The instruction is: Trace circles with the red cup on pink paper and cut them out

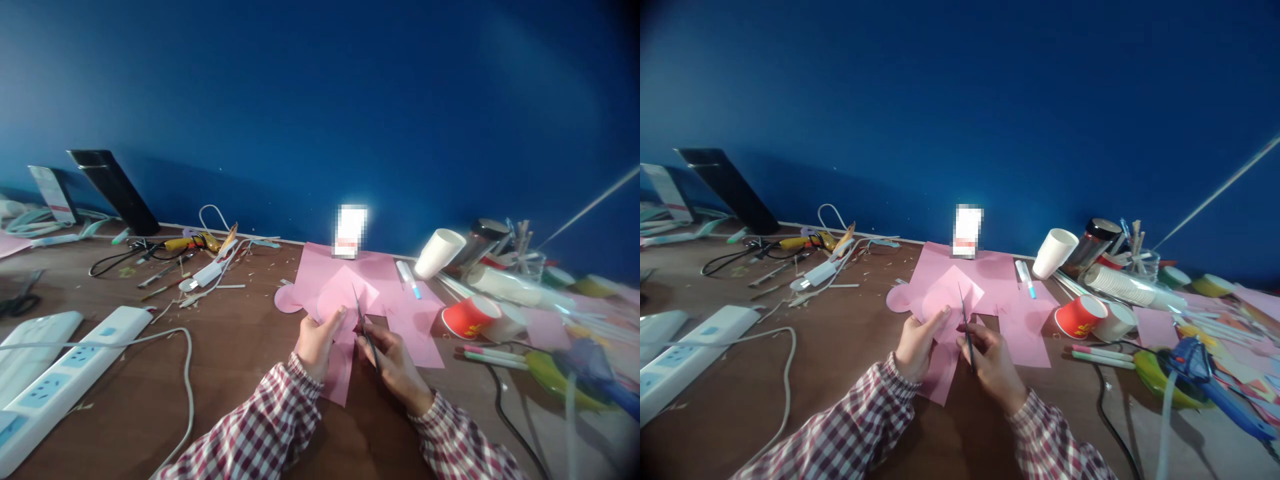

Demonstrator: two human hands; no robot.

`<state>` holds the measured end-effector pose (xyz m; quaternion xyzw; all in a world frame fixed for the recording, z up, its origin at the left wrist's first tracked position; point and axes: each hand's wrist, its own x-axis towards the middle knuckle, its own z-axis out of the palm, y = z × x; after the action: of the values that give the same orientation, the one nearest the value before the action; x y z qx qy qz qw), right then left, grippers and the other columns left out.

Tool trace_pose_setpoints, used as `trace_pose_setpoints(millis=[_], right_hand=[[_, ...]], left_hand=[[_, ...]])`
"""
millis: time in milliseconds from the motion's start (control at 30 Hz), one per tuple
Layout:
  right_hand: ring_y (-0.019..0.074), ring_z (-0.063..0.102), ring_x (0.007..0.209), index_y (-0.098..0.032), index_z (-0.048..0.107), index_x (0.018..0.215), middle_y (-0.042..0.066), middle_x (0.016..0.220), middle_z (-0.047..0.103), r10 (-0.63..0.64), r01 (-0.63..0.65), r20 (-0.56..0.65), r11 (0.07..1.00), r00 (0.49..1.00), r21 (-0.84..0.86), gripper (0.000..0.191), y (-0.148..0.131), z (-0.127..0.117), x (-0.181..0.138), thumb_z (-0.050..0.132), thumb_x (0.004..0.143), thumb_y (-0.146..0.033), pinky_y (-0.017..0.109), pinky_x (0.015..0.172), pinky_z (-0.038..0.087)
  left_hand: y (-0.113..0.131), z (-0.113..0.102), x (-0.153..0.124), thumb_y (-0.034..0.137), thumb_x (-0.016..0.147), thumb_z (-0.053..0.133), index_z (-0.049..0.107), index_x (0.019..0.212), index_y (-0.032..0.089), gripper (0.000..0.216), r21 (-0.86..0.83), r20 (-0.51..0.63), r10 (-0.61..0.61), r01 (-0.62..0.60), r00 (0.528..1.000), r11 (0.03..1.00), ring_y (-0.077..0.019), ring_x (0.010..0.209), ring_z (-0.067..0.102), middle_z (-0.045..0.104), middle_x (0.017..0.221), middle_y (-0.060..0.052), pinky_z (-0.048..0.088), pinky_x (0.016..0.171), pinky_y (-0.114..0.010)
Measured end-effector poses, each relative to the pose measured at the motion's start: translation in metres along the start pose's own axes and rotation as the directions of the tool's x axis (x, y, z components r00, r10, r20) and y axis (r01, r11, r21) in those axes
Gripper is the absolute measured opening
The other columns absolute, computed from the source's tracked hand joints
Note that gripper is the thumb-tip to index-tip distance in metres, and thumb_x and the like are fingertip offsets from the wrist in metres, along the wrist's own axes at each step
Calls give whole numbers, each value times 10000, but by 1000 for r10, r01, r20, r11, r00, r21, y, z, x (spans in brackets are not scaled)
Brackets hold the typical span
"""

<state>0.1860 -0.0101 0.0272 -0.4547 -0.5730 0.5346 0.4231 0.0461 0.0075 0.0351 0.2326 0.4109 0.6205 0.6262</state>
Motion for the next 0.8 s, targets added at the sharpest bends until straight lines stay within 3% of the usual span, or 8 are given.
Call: trace_pose_setpoints(millis=[500,800], right_hand=[[86,399,518,-123,618,1028,-31,589,472,15,-15,1,1000,1000,-7,338,-2,-1,0,627,811,-381,211,470,346],[86,412,516,-128,628,1022,-26,592,487,18,-18,-4,1000,1000,-6,346,-3,-1,-1,656,784,-377,211,471,353]], left_hand=[[-1,-3,1,358,661,750,684,883,58,379,34,20,21,-21,1000,999,-213,740,647,701,833,-144,485,704,-327],[1,-2,4,369,629,770,694,829,75,364,35,-23,14,-14,1000,999,-176,639,622,686,710,-84,477,628,-297]])
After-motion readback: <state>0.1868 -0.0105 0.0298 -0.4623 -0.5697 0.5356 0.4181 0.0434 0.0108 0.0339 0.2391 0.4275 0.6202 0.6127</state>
